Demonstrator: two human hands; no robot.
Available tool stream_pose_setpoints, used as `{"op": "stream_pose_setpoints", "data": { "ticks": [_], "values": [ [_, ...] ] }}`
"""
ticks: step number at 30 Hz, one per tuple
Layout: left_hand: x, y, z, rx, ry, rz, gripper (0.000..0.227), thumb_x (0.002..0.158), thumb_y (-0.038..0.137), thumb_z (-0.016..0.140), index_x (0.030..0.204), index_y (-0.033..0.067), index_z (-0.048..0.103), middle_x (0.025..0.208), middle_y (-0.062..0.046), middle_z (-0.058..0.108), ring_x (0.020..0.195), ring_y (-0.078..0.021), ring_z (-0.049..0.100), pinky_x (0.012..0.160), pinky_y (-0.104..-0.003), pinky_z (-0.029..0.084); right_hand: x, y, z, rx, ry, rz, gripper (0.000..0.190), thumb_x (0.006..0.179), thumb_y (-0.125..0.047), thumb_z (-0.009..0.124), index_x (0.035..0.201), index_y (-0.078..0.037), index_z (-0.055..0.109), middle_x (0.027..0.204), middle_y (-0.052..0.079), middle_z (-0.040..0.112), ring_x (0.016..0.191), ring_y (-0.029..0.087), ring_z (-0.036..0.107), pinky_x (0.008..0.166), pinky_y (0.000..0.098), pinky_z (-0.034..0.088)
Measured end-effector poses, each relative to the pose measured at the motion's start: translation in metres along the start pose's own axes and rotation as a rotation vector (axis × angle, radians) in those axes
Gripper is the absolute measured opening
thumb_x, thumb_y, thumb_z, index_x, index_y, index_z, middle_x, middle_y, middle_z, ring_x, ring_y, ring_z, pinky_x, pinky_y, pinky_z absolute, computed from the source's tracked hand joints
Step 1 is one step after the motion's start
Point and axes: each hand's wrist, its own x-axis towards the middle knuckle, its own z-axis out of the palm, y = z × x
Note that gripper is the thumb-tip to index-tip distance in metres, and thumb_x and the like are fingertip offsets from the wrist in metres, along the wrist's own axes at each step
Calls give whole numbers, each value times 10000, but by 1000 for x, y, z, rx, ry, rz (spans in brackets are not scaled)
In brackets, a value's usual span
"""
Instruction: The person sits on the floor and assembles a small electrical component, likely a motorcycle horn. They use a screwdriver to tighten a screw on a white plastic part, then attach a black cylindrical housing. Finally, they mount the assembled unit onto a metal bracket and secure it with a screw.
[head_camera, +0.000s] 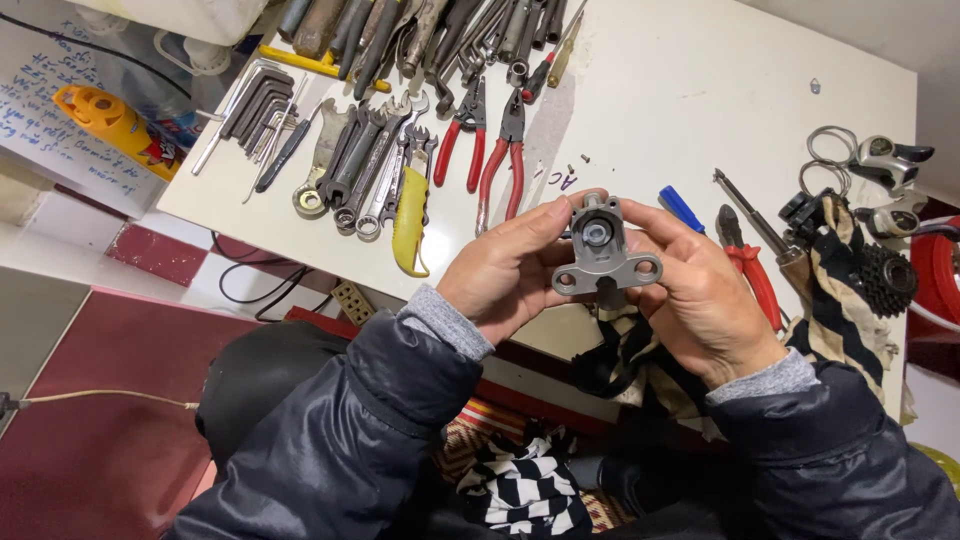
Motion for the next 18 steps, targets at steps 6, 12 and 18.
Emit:
{"op": "stream_pose_setpoints", "data": {
  "ticks": [6, 12, 18],
  "values": [
    [-1, 4, 5, 57, 116, 7, 486, 938, 332, 614, 1370, 110, 630, 1197, -104, 691, 1053, -232, 652, 858, -388, 569, -1, -9, 7, -85, 141, 17, 462, 931, -260, 618, 1336, -39, 637, 1093, 94, 720, 783, 137, 615, 648, 255, 465],
    [-11, 29, 6, 85, 242, 176, 593, 872, 402, 633, 1297, -12, 618, 1017, -189, 679, 570, -136, 585, 423, -190, 485, -13, -22, 8, -702, 155, -139, 359, 931, -102, 641, 1280, -16, 647, 1125, 139, 719, 900, 208, 699, 815, 313, 621],
    [-28, 52, 18, -7, 594, 230, 621, 786, 298, 673, 1351, 42, 651, 1066, -186, 711, 887, -282, 688, 750, -365, 608, 0, 19, -1, -1359, -55, -696, 407, 907, -226, 744, 1234, 11, 695, 1139, 175, 731, 976, 290, 700, 863, 394, 548]
  ]
}}
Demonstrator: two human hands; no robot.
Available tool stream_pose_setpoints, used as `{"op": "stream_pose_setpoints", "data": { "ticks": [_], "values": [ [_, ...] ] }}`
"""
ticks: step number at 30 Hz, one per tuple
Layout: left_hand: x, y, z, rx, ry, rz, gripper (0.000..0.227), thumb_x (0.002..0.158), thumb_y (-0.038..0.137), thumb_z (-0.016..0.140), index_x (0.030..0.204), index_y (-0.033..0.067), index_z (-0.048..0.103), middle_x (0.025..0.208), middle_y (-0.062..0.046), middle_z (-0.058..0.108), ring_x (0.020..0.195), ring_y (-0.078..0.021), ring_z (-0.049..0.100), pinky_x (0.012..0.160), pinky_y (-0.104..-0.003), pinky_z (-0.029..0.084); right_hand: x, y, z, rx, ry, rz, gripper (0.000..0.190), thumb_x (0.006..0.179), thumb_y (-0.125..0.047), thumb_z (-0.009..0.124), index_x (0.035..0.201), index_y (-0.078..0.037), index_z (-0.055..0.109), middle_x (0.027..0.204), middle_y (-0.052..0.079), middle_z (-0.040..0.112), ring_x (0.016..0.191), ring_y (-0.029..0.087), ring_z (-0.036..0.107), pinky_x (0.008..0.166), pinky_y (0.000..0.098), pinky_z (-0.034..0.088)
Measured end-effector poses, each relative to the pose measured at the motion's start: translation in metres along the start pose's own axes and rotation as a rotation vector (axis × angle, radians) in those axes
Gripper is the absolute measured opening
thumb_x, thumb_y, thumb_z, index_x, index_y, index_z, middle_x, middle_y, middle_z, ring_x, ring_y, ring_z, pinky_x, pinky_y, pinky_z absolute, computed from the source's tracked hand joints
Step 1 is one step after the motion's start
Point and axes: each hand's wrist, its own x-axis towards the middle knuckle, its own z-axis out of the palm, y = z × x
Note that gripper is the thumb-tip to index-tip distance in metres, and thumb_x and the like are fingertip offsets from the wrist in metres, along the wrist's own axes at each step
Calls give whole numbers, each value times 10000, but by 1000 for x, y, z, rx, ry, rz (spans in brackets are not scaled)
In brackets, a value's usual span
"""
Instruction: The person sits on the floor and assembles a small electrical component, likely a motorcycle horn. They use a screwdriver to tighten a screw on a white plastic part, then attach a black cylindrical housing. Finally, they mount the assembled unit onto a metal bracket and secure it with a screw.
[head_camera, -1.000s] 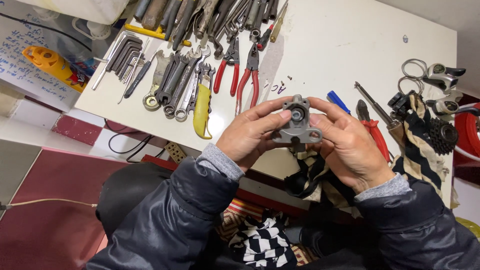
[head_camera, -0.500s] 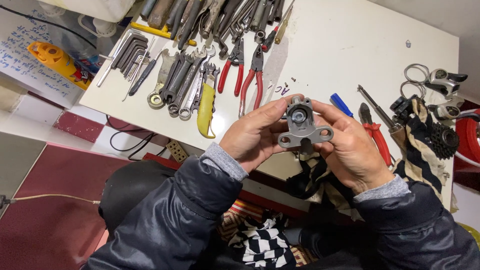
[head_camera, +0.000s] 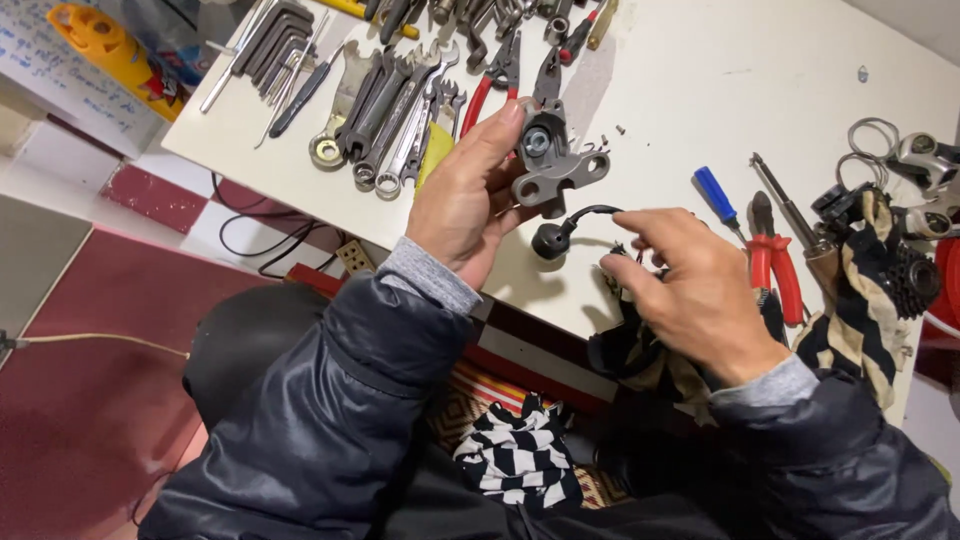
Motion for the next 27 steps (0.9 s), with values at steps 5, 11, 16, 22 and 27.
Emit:
{"op": "stream_pose_setpoints", "data": {
  "ticks": [5, 11, 16, 22, 27],
  "values": [
    [-3, 5, -7, 59, 55, -24, 662, 756, 345, 652, 1367, 92, 648, 1166, -135, 724, 970, -242, 676, 820, -369, 576, 11, 13, 24, -295, -26, -259, 613, 800, -243, 814, 1351, -72, 610, 1315, 193, 644, 1170, 372, 582, 942, 554, 476],
    [-1, 3, -13, 46, 47, 0, 700, 722, 346, 681, 1363, 65, 647, 1122, -151, 738, 915, -244, 678, 736, -361, 593, 29, 18, 44, -571, -184, -377, 618, 780, -362, 773, 1349, -249, 559, 1369, 95, 605, 1295, 367, 536, 1109, 647, 333],
    [-2, 4, -10, -4, 39, 1, 692, 716, 321, 702, 1353, 55, 660, 1137, -154, 748, 838, -249, 706, 664, -325, 599, 35, 31, 63, -666, -250, -451, 594, 759, -139, 685, 1325, -292, 588, 1233, 26, 605, 1167, 295, 564, 1145, 651, 296],
    [2, 0, -13, 26, 22, -22, 625, 779, 319, 647, 1355, 78, 655, 1218, -115, 735, 972, -208, 669, 806, -336, 559, 36, 34, 42, -490, -186, -450, 279, 900, -125, 634, 1178, -143, 638, 1068, 52, 689, 960, 290, 641, 1093, 562, 403],
    [0, 2, -4, 5, 53, -38, 528, 802, 296, 659, 1291, 104, 706, 1180, -57, 736, 1008, -186, 660, 815, -363, 551, 30, -11, -32, 232, -273, 105, 539, 842, -210, 737, 1362, -145, 611, 1313, 53, 699, 1176, 188, 652, 1042, 315, 438]
  ]
}}
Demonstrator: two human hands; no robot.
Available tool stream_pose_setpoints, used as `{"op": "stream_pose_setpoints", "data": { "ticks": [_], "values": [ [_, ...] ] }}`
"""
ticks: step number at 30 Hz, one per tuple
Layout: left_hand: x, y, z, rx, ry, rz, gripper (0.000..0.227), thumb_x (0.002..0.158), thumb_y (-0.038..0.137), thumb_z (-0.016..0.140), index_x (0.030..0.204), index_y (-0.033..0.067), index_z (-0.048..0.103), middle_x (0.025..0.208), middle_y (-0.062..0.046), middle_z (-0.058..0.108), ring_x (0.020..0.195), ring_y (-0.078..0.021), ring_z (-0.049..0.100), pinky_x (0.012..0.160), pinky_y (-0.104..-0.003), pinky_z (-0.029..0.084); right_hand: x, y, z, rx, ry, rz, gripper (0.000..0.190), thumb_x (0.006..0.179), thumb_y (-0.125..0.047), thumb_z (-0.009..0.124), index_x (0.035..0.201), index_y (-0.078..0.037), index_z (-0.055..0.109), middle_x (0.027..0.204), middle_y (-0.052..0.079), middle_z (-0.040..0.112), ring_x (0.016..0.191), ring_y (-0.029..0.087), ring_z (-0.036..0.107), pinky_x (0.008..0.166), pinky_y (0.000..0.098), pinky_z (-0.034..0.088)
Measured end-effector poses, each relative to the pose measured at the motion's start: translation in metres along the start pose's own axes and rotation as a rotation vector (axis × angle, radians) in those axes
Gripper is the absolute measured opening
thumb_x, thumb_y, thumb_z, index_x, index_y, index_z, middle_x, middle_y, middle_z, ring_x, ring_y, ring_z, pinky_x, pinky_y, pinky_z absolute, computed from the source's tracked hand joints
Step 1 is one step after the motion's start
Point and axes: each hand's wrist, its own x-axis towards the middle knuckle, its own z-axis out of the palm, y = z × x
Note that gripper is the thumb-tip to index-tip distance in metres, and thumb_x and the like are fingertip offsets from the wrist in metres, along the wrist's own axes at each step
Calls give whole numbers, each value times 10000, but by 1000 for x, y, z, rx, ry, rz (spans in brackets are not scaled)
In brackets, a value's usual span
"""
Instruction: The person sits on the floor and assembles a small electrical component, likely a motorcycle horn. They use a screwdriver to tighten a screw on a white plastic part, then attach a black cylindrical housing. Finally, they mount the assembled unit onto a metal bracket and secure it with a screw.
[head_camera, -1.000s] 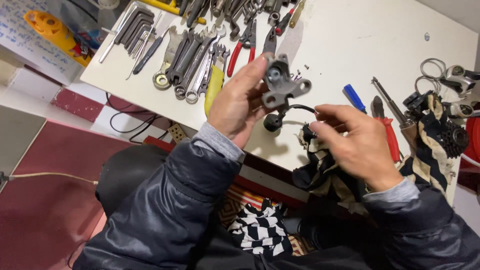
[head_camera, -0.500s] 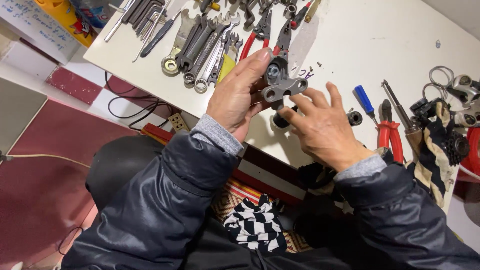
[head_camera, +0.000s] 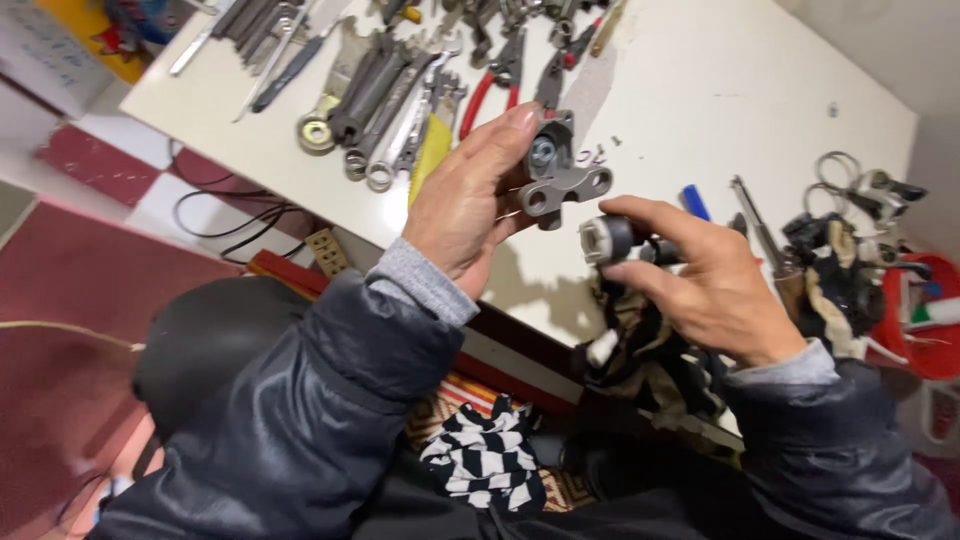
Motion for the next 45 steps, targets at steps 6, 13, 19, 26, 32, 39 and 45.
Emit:
{"op": "stream_pose_setpoints", "data": {
  "ticks": [6, 13, 19, 26, 32, 39, 45],
  "values": [
    [-14, 5, 12, 9, 29, -68, 618, 742, 288, 669, 1334, 111, 683, 1227, -82, 757, 1067, -192, 693, 895, -341, 544, -37, 16, -11, 777, 86, 326, 629, 765, 67, 712, 1378, -22, 600, 1209, 147, 707, 1064, 225, 673, 965, 327, 566],
    [-5, -11, 11, 29, -12, -62, 616, 757, 274, 704, 1340, 76, 683, 1143, -157, 761, 810, -218, 704, 653, -292, 608, -50, 15, -11, 828, 122, 314, 630, 772, 26, 722, 1391, -8, 605, 1103, 127, 708, 991, 206, 653, 898, 303, 524],
    [-7, -19, 18, 84, -63, -83, 600, 768, 303, 684, 1331, 96, 683, 1125, -109, 745, 827, -195, 672, 656, -298, 548, -55, 21, -10, 904, 118, 256, 644, 768, 34, 711, 1396, 5, 569, 1187, 163, 710, 1049, 233, 674, 980, 331, 519],
    [-8, -29, 26, 131, -29, -126, 471, 809, 310, 683, 1256, 170, 729, 1074, -11, 760, 893, -135, 668, 722, -277, 458, -58, 29, -13, 927, 132, 261, 658, 770, 48, 712, 1409, -9, 570, 1165, 160, 712, 1025, 228, 669, 929, 328, 535],
    [-9, -34, 28, 130, -55, -143, 510, 815, 299, 673, 1300, 145, 707, 1110, -74, 771, 859, -171, 699, 701, -292, 539, -58, 24, -17, 956, 148, 307, 673, 734, 97, 689, 1391, 13, 574, 1217, 191, 691, 1036, 266, 664, 962, 375, 535],
    [-15, -40, 31, 161, -38, -172, 459, 833, 310, 665, 1260, 156, 731, 1098, -14, 747, 917, -134, 667, 730, -275, 502, -65, 28, -21, 974, 205, 313, 654, 749, 90, 672, 1393, 43, 569, 1166, 201, 671, 1020, 281, 650, 950, 381, 563],
    [-16, -54, 32, 145, -91, -164, 461, 857, 312, 667, 1281, 142, 725, 995, 7, 702, 817, -103, 597, 699, -256, 472, -71, 31, -23, 993, 249, 325, 639, 749, 116, 647, 1380, 61, 564, 1212, 223, 640, 972, 322, 645, 880, 428, 600]
  ]
}}
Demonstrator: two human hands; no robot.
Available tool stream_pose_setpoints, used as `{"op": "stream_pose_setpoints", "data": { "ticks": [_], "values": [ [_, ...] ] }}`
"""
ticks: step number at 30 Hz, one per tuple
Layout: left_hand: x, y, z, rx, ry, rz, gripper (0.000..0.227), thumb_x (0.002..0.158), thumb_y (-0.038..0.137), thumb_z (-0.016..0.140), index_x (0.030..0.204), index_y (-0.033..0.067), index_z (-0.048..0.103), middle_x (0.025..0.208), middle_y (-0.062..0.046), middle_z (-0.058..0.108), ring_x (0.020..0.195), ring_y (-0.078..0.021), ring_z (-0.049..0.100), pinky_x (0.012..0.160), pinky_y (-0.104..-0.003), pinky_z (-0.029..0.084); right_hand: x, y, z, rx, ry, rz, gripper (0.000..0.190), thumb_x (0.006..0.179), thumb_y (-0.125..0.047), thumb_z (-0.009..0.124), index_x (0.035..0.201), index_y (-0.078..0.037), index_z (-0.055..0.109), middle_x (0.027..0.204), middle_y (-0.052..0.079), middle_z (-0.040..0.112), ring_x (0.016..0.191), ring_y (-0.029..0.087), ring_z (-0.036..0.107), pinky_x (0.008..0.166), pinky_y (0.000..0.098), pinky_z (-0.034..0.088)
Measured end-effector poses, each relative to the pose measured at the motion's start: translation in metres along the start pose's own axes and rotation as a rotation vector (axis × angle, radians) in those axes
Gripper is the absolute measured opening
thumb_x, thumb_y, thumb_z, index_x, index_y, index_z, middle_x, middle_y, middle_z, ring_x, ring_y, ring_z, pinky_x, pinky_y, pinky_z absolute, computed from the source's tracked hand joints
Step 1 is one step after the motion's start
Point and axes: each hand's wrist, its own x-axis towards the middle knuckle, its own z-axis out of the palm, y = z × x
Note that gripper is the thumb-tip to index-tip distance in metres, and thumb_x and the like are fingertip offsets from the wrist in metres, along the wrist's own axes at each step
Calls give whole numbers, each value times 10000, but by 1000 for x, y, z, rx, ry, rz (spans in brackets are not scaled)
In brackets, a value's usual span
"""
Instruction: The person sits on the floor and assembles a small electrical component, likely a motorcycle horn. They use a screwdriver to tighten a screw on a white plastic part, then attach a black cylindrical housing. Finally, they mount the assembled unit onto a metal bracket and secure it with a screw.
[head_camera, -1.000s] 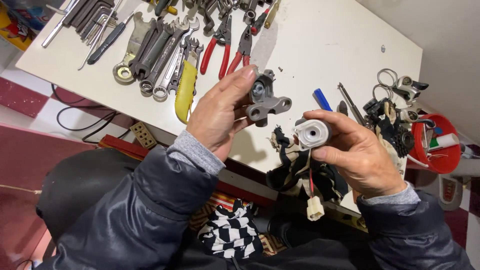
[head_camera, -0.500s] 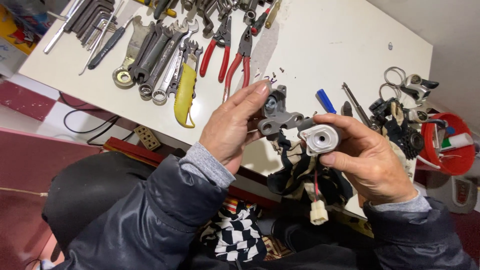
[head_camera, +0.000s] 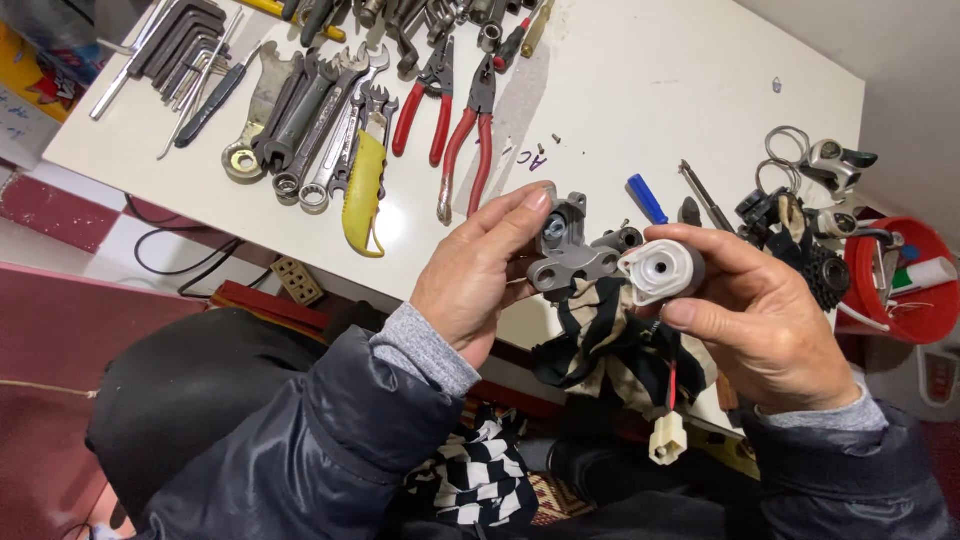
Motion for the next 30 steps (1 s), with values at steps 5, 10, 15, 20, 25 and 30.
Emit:
{"op": "stream_pose_setpoints", "data": {
  "ticks": [5, 10, 15, 20, 25, 30],
  "values": [
    [-2, -6, 8, 12, -29, 8, 432, 866, 300, 661, 1255, 124, 728, 1034, -19, 734, 861, -119, 643, 670, -268, 490, -5, -3, -4, -21, -9, -28, 613, 784, 67, 653, 1390, 32, 563, 1142, 199, 635, 933, 318, 654, 838, 432, 615],
    [1, -14, 15, -47, -46, -6, 364, 880, 248, 684, 1211, 107, 738, 1025, -22, 736, 865, -131, 648, 680, -288, 506, -11, -3, -8, 68, -19, -63, 615, 774, 46, 670, 1380, 38, 561, 1130, 179, 635, 965, 286, 646, 862, 421, 612],
    [-1, -11, 22, 66, -33, -90, 401, 875, 314, 663, 1242, 167, 731, 998, 8, 701, 853, -125, 620, 750, -283, 491, -15, -2, -19, 113, -72, -44, 653, 808, -31, 668, 1439, 44, 517, 1106, 216, 640, 860, 356, 684, 886, 408, 528],
    [0, -10, 28, 91, -24, -103, 414, 869, 302, 658, 1249, 155, 732, 1063, -2, 719, 899, -132, 629, 735, -272, 487, -16, 2, -24, 146, -56, -40, 633, 831, -54, 653, 1438, 45, 505, 1179, 224, 618, 887, 350, 642, 876, 442, 537],
    [4, -13, 26, 122, -27, -102, 407, 870, 337, 668, 1238, 182, 748, 899, 15, 667, 737, -107, 554, 681, -258, 443, -13, 1, -24, 144, -60, -40, 629, 827, -66, 664, 1428, 36, 511, 1187, 220, 619, 893, 340, 634, 877, 449, 539],
    [9, -15, 24, 76, -45, -80, 404, 873, 308, 677, 1238, 148, 745, 926, 0, 691, 748, -115, 588, 666, -273, 479, -10, -3, -19, 103, -21, 3, 657, 795, -63, 655, 1428, 43, 511, 1188, 246, 624, 871, 369, 636, 886, 459, 517]
  ]
}}
